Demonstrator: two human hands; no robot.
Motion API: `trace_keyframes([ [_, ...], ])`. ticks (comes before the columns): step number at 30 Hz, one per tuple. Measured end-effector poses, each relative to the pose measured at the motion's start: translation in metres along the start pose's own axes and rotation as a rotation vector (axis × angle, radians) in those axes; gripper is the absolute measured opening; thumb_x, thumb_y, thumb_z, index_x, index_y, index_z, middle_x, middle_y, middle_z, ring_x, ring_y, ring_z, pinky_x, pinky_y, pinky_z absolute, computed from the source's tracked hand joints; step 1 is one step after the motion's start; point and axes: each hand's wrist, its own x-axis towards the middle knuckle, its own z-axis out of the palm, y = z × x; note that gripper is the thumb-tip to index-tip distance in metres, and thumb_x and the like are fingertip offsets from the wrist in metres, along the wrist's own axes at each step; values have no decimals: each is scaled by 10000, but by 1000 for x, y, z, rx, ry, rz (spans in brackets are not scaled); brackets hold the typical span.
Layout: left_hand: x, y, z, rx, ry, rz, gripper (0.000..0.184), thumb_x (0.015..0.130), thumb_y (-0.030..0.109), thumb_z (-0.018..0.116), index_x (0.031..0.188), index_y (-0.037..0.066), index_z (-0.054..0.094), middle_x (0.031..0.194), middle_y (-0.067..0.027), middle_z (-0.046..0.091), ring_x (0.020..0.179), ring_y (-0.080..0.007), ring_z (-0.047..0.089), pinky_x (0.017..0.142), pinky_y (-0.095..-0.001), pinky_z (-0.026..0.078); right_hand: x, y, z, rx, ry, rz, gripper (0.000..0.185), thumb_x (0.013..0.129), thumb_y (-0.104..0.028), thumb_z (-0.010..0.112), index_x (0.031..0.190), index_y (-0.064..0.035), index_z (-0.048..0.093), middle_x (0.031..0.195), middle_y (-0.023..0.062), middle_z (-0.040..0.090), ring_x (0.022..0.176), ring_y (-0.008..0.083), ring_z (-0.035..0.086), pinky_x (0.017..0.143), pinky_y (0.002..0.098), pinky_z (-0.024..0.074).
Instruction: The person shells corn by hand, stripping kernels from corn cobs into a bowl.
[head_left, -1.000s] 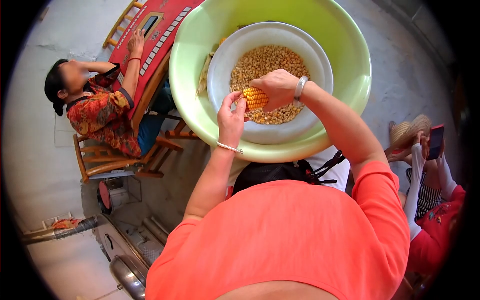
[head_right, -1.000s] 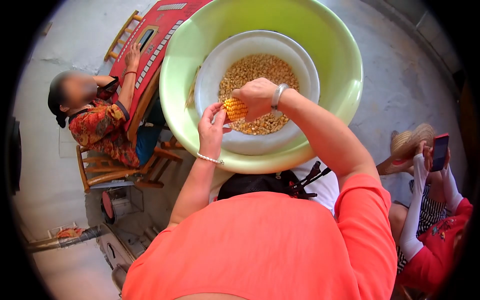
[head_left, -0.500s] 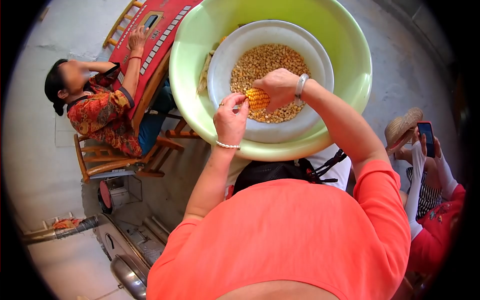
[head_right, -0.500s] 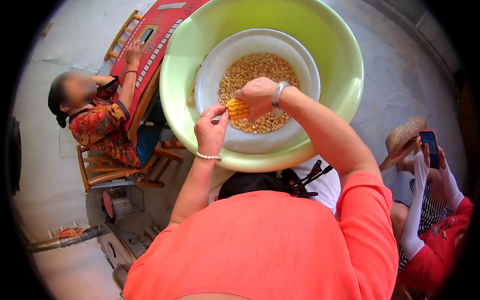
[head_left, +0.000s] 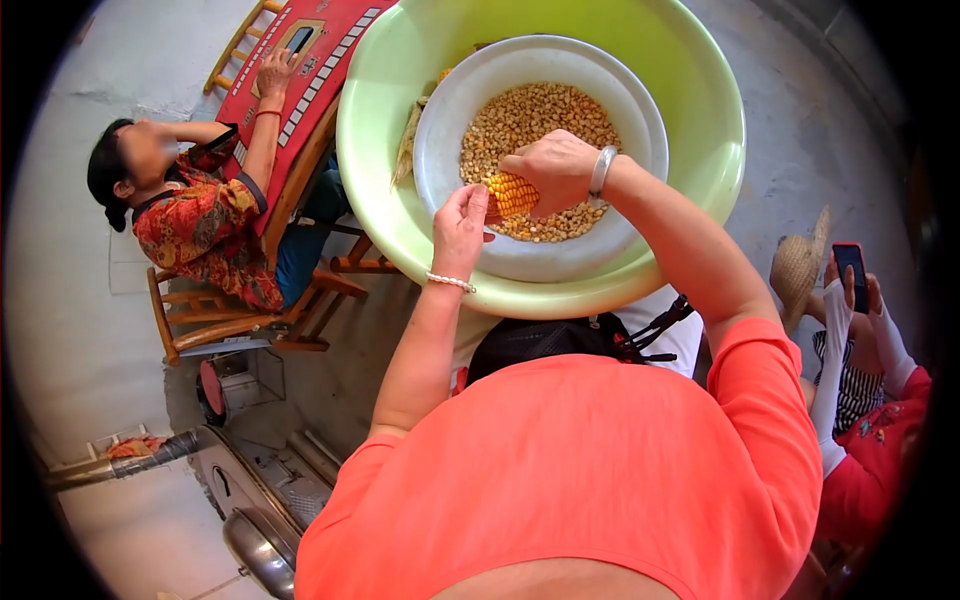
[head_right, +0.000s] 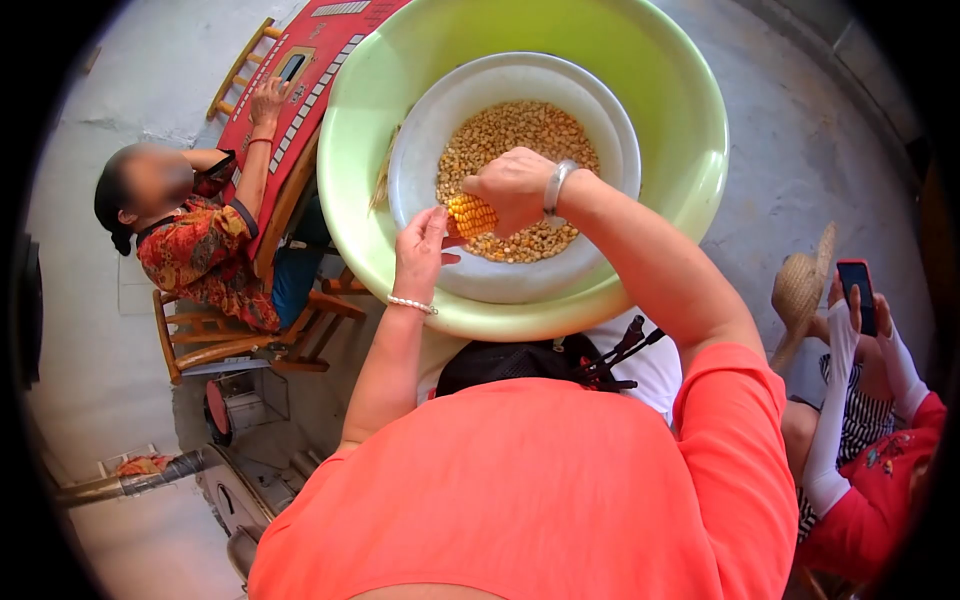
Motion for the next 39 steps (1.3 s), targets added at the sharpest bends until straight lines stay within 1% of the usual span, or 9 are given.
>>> trace_keyframes([
  [3,0,0,1,-13,-77,-76,393,955,339,505,1147,-3,526,947,-95,649,775,-190,672,587,-265,529,0,0,1,-10,21,-23,388,590,-261,720,894,-74,568,735,121,616,722,316,624,636,420,481],
  [9,0,-4,1,-144,-130,-71,384,966,322,480,1149,-13,521,963,-120,652,788,-199,672,639,-274,535,-1,-2,1,-10,33,-41,395,591,-254,717,910,-70,575,724,136,631,740,323,636,654,417,497],
  [12,2,-9,1,-184,-131,-54,456,964,317,492,1202,-72,498,954,-126,638,747,-198,671,594,-276,556,-1,-1,3,-7,33,-44,402,587,-258,722,910,-69,575,723,133,632,739,321,636,657,416,497],
  [15,3,-12,1,-177,-132,-28,451,969,307,478,1203,-78,501,962,-134,637,750,-201,670,588,-282,559,-1,-1,2,-4,27,-41,407,582,-258,727,910,-70,576,721,130,631,735,319,635,656,417,495],
  [18,5,-16,1,-156,-103,-17,396,974,323,445,1108,-37,540,962,-130,650,771,-194,669,647,-275,545,0,-1,3,2,21,-36,408,579,-257,731,908,-71,577,721,129,631,732,318,633,656,417,493],
  [27,1,-4,0,-183,-76,-96,377,966,295,402,1113,-26,535,972,-135,645,752,-229,679,573,-280,530,0,-2,2,36,16,-37,404,572,-266,736,891,-71,581,732,127,632,743,317,634,649,417,493],
  [34,-1,5,0,-170,-56,-136,420,966,347,415,1150,-18,511,1015,-132,627,760,-238,679,559,-292,530,0,-1,2,11,27,-26,415,582,-275,736,890,-59,560,728,124,622,741,314,629,654,416,493],
  [37,-6,16,-1,-175,-163,-214,401,970,332,421,1147,-16,513,1021,-132,627,779,-228,675,601,-297,534,0,1,5,-8,53,-46,444,591,-275,750,925,-57,556,756,115,624,757,311,630,662,413,492],
  [39,-4,8,0,-193,-153,-186,374,972,299,422,1148,-17,515,1037,-137,625,790,-220,672,633,-296,534,1,3,7,-4,5,-41,581,592,-312,773,1071,-67,554,850,113,619,805,302,627,685,411,491],
])
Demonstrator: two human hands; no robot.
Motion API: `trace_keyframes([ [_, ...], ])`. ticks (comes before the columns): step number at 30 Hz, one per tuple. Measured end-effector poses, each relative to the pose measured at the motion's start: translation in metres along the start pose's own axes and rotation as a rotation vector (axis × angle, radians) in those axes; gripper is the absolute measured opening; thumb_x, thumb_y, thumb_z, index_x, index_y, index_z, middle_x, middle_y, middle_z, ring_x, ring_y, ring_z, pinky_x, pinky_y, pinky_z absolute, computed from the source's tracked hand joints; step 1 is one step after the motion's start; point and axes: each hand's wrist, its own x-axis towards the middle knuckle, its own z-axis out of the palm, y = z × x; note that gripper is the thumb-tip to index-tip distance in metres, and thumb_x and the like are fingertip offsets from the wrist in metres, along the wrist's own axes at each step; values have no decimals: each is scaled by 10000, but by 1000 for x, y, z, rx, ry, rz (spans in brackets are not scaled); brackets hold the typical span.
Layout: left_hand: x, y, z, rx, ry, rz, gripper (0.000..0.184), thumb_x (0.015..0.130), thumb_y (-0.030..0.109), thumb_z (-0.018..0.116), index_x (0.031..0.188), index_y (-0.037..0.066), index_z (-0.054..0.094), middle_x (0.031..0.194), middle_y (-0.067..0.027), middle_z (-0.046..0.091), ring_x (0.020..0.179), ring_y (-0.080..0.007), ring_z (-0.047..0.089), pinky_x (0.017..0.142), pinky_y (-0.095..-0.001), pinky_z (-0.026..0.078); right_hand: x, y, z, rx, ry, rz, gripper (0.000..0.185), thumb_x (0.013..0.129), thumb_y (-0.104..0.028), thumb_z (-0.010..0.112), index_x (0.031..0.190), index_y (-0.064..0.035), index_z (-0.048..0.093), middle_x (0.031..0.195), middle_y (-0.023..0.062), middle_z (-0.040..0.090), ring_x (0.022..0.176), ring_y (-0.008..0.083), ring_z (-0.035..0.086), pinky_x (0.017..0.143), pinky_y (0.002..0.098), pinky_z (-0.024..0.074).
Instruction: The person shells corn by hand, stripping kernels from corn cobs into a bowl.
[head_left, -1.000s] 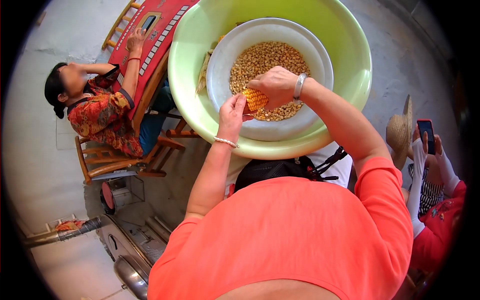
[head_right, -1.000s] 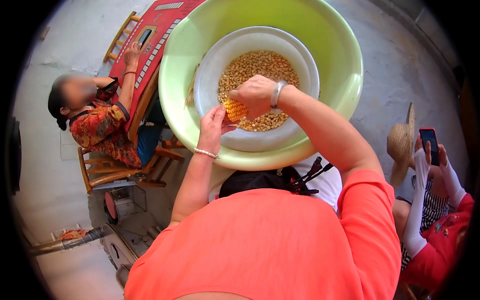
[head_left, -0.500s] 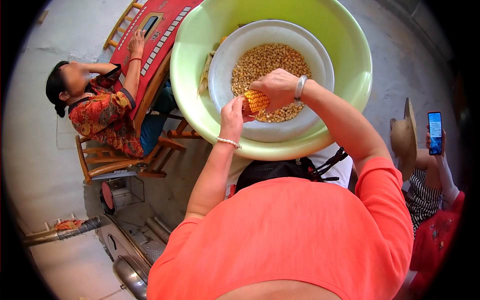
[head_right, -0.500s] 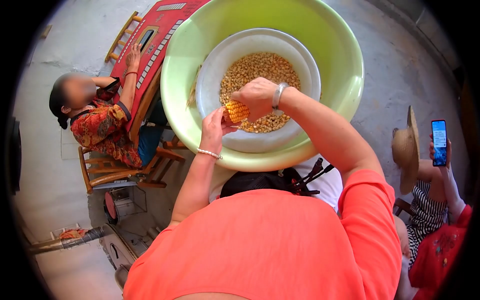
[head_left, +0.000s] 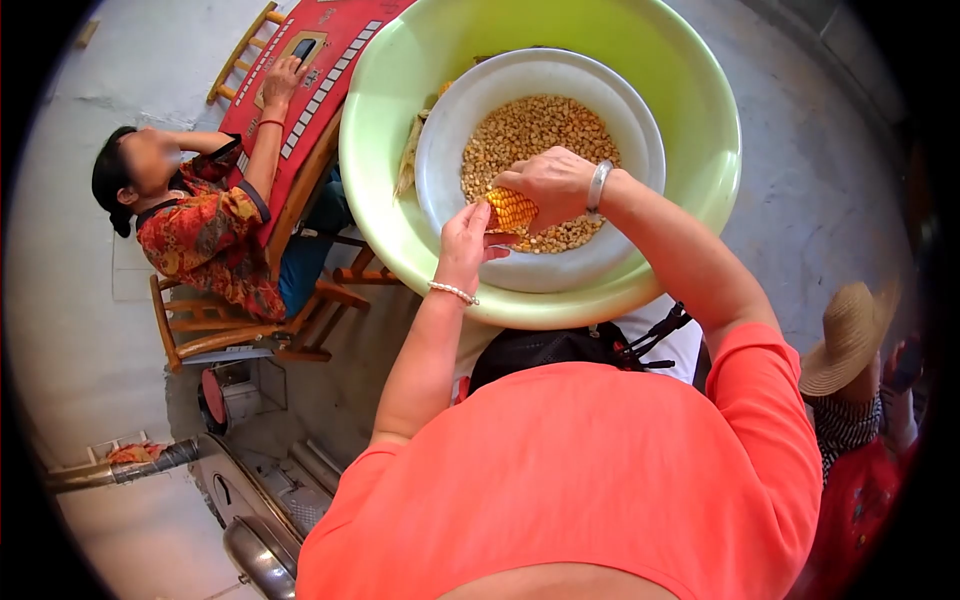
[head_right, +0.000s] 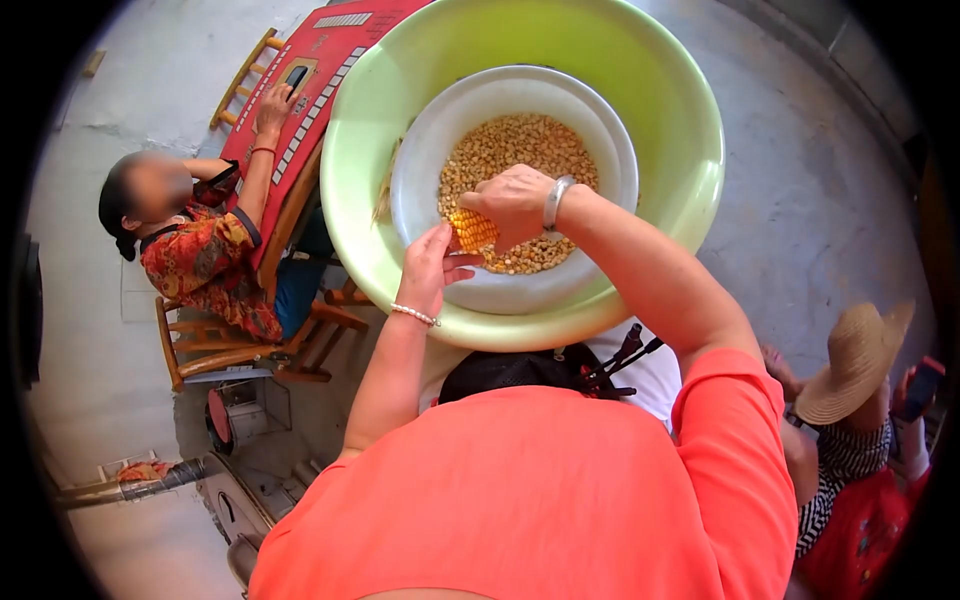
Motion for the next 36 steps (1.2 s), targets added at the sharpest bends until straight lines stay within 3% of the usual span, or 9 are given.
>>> trace_keyframes([
  [1,2,-4,-1,-8,1,16,360,973,283,423,1149,-17,517,1046,-140,625,796,-216,671,649,-296,533,0,1,0,2,-23,4,652,592,-330,785,1144,-73,553,896,112,616,829,298,625,697,410,490],
  [4,6,-8,-4,-64,11,65,341,971,222,430,1186,-33,500,1066,-138,620,839,-201,660,701,-293,536,-2,0,-1,35,88,-38,599,586,-312,791,1086,-77,558,861,128,629,814,306,633,689,411,496],
  [7,8,-10,-2,-42,50,188,350,963,188,438,1218,-48,482,1073,-129,617,882,-187,647,733,-299,542,-1,2,-2,72,108,-41,668,575,-337,799,1145,-92,552,929,127,636,844,301,635,714,413,495],
  [10,11,-12,-3,-62,42,248,398,954,194,486,1268,-50,454,1062,-115,614,884,-165,625,694,-294,553,0,6,-3,92,116,-50,698,571,-344,797,1177,-109,542,935,111,646,850,297,637,726,414,493],
  [13,6,-6,1,-65,39,273,362,957,177,448,1240,-48,459,1070,-124,618,902,-180,640,740,-302,549,-2,0,-12,106,45,31,683,580,-323,778,1183,-97,548,957,107,643,883,292,626,744,396,493],
  [16,4,1,0,-116,30,166,369,956,194,457,1240,-41,457,1059,-120,622,878,-176,645,716,-299,553,-1,-3,-14,70,6,73,623,578,-322,761,1134,-108,579,895,98,653,831,281,636,718,395,497],
  [17,5,-1,0,-93,36,148,404,948,248,507,1232,-35,462,1043,-118,624,856,-175,650,697,-295,557,-1,-2,-11,66,40,60,469,571,-296,744,972,-107,593,772,115,645,772,307,635,682,419,497],
  [23,6,-8,0,-34,71,183,422,895,232,622,1200,-38,513,995,-95,623,779,-155,642,603,-263,553,-1,-6,-11,82,11,62,437,571,-288,733,936,-92,592,742,124,641,747,309,636,656,422,494],
  [36,9,-11,-2,46,70,200,433,942,231,514,1248,-73,474,1019,-149,636,802,-201,664,680,-297,554,0,1,-5,93,22,16,441,560,-290,737,917,-79,587,713,132,631,713,324,629,637,430,488],
])
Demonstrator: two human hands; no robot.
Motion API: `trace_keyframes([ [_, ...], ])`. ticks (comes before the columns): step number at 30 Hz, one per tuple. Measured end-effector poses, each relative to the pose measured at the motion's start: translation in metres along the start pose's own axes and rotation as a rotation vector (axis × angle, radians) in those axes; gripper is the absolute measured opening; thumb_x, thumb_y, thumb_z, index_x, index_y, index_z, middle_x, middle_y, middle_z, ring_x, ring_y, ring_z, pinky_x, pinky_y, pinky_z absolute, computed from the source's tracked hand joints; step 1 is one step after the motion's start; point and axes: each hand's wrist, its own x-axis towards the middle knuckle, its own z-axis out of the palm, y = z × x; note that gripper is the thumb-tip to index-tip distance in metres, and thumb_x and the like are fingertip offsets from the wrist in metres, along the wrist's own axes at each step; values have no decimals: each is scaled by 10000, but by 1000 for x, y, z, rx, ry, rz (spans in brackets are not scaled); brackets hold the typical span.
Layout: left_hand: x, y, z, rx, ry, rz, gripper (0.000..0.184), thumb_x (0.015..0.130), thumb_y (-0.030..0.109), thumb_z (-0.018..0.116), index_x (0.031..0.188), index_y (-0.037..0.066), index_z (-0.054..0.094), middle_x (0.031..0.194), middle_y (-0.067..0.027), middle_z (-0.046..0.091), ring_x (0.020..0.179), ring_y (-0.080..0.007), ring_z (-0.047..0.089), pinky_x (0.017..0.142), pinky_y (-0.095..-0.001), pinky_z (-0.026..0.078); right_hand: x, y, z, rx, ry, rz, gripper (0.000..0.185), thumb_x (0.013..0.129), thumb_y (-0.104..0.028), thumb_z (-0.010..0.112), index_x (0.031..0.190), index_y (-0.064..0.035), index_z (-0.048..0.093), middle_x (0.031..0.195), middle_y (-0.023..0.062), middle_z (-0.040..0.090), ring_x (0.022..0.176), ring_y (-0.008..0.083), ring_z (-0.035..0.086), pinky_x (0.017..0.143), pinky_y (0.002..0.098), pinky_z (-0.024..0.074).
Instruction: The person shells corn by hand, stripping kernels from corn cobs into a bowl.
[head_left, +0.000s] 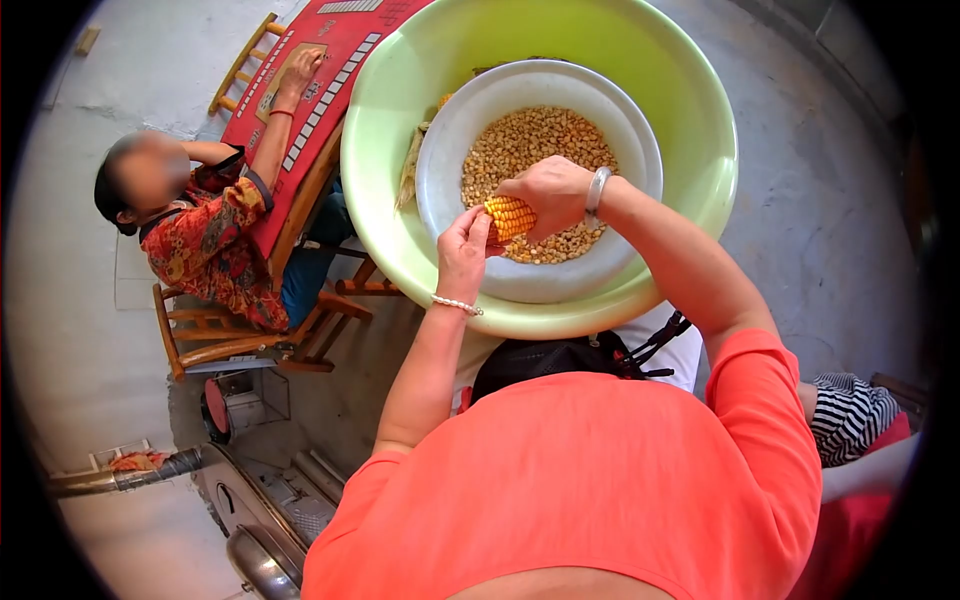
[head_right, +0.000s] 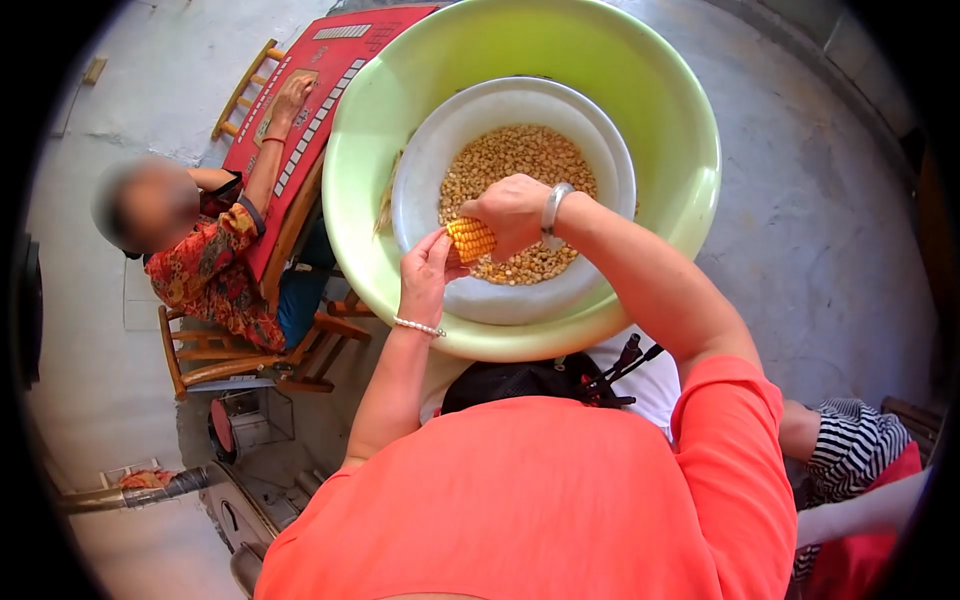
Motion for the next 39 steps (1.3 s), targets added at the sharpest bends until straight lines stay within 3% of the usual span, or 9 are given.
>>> trace_keyframes([
  [8,0,1,3,88,70,31,370,936,176,523,1228,-52,500,1051,-139,628,876,-177,639,700,-282,540,0,-2,-2,-6,-18,46,447,559,-294,749,923,-91,586,726,130,634,738,317,631,644,432,487],
  [11,12,-24,-8,279,147,443,289,894,86,579,1160,-25,562,1062,-106,629,905,-157,620,722,-268,529,0,0,-2,-30,-2,44,438,586,-305,742,942,-98,594,726,128,628,704,316,621,624,422,481],
  [17,1,-4,-2,552,226,564,153,851,39,624,997,-1,644,1011,-73,644,878,-120,618,720,-244,512,1,0,-2,9,-4,70,438,558,-297,741,914,-91,589,722,128,630,732,318,628,644,433,488],
  [20,4,-8,-2,471,239,468,130,839,83,633,956,28,644,912,-68,666,811,-177,632,708,-293,500,0,-1,-5,0,-18,52,431,560,-293,738,907,-88,587,719,131,629,729,320,627,644,435,488],
  [23,2,-5,0,352,255,340,128,870,102,611,950,2,624,839,-63,655,740,-135,623,676,-258,497,0,-2,-4,-2,-19,43,423,560,-290,737,900,-86,590,719,134,628,727,320,628,648,433,489],
  [27,4,-4,-1,263,218,347,140,903,106,581,970,-15,605,837,-34,639,742,-84,599,674,-227,498,0,-1,-5,-17,-21,39,432,562,-291,739,916,-91,594,726,130,632,736,320,631,656,429,491],
  [33,4,-5,2,144,131,353,176,903,125,599,1001,-21,592,880,-55,637,778,-92,592,675,-223,495,0,-2,-7,-45,-12,47,436,577,-284,743,940,-95,594,736,118,633,740,307,632,656,416,491],
  [36,4,-1,0,133,139,217,302,932,271,561,1052,-6,571,908,-64,636,792,-143,638,649,-247,523,-1,-1,-5,-67,23,14,418,598,-293,739,936,-96,592,724,103,620,720,295,626,630,409,482],
  [39,1,9,-1,23,63,-123,423,927,406,531,1077,12,559,909,-81,644,762,-180,662,594,-262,529,-1,-2,-3,-95,15,9,422,605,-295,734,947,-94,590,738,99,621,721,291,627,627,407,482],
])
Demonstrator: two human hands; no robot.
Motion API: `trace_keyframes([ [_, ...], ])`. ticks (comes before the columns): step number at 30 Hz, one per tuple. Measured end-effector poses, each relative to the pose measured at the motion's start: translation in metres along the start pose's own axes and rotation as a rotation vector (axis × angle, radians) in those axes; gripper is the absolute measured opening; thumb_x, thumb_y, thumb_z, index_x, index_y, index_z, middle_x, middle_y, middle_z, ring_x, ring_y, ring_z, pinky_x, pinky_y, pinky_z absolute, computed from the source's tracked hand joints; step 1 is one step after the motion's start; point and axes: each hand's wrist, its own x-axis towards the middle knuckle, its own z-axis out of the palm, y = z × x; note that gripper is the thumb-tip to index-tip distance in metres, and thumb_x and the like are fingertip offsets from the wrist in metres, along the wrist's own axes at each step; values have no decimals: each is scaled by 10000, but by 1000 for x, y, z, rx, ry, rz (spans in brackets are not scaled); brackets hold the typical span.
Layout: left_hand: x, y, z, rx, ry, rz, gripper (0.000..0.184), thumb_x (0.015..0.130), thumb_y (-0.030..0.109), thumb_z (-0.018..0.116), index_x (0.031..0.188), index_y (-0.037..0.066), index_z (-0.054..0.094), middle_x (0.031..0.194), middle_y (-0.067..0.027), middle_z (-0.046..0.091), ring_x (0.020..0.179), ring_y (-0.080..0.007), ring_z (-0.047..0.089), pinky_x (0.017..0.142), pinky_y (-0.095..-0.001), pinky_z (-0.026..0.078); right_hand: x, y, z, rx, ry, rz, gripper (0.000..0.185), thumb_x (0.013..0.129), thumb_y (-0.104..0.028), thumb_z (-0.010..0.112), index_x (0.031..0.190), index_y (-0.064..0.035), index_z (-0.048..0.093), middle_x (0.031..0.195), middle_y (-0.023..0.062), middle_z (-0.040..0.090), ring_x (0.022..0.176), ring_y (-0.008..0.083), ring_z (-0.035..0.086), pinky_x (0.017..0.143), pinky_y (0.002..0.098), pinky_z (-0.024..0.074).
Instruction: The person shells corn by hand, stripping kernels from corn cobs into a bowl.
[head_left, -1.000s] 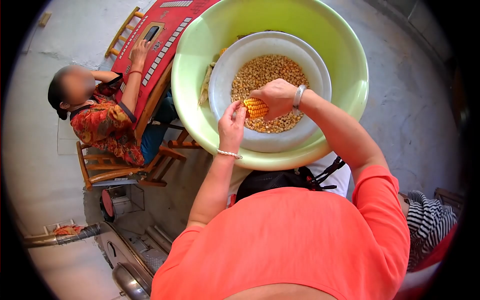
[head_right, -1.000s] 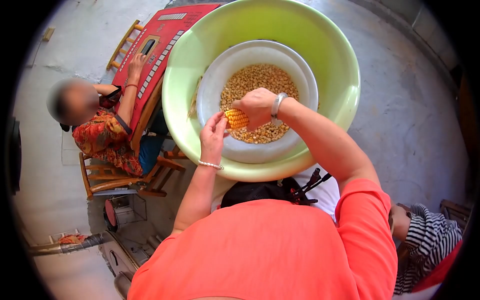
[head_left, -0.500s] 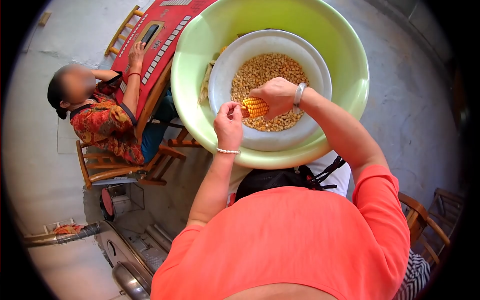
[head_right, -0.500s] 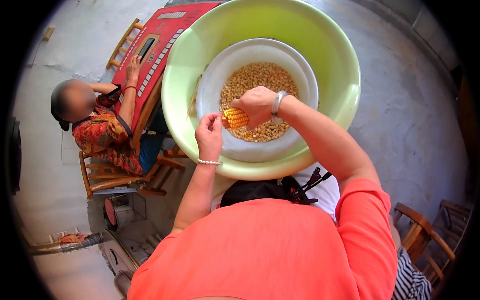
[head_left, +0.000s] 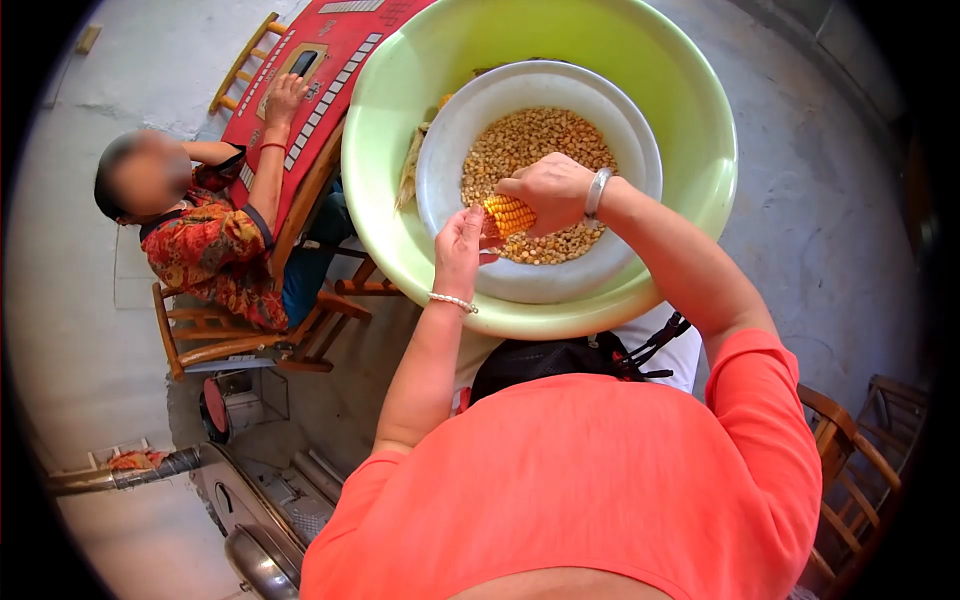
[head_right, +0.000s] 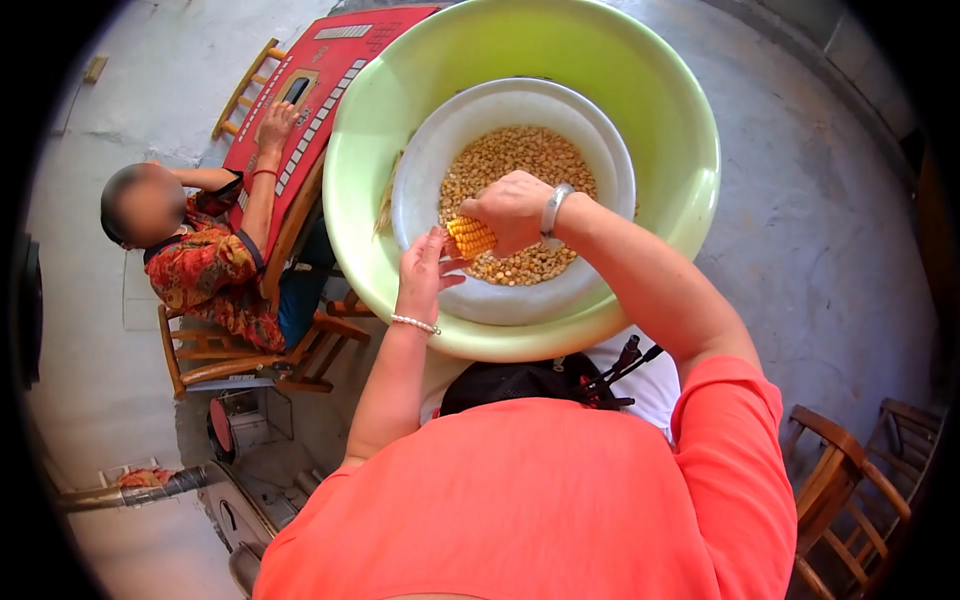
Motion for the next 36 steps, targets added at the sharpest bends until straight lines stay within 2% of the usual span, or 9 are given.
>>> trace_keyframes([
  [3,-1,3,0,-24,-89,-57,455,922,452,515,1069,23,564,920,-98,651,743,-203,674,565,-268,528,1,1,1,-9,0,-14,424,603,-271,726,958,-87,587,746,104,627,729,297,631,632,409,486],
  [5,0,2,-1,4,-115,-77,443,925,439,516,1065,22,565,927,-102,654,742,-204,674,565,-266,528,-1,-4,-2,0,10,-29,405,597,-224,716,949,-74,580,734,121,633,742,310,637,647,415,497],
  [9,2,-1,-2,5,-148,-79,434,935,420,506,1067,10,563,934,-111,655,731,-200,671,582,-272,531,0,-3,-1,-2,7,-44,400,599,-215,714,948,-75,577,735,121,634,740,312,636,644,418,495],
  [18,2,-3,-1,-127,-189,-29,367,960,328,457,1063,-8,563,935,-126,654,758,-201,659,695,-303,550,0,-3,-1,-1,9,-38,397,598,-208,710,951,-81,581,734,121,634,744,314,635,646,419,494],
  [27,-1,3,1,-119,-154,-77,352,955,309,442,1073,0,562,913,-117,650,757,-189,656,676,-287,540,0,1,4,25,43,-40,422,585,-222,717,964,-92,587,730,121,635,739,315,637,647,422,495],
  [30,2,-4,4,-43,30,59,303,931,266,516,1069,1,564,938,-106,643,778,-169,650,672,-270,528,1,2,3,17,9,-24,437,588,-244,721,978,-97,589,748,113,633,742,308,635,646,419,491],
  [33,4,-7,0,12,39,248,244,887,144,601,1068,-16,559,981,-97,631,815,-147,638,719,-268,532,1,1,2,-9,-34,6,461,600,-281,723,1005,-102,592,782,96,629,745,296,631,640,410,482],
  [34,13,-17,-3,-23,36,328,224,850,33,632,1053,-31,561,999,-98,626,832,-133,630,764,-269,536,2,1,0,-12,-38,12,459,602,-285,721,1003,-102,592,777,96,629,743,297,631,639,410,481],
  [36,14,-21,-3,15,39,367,199,855,18,621,1038,-37,565,976,-90,629,830,-130,628,779,-269,537,1,0,1,-7,-39,15,458,607,-292,718,1004,-101,593,770,97,628,739,299,630,636,410,478],
])
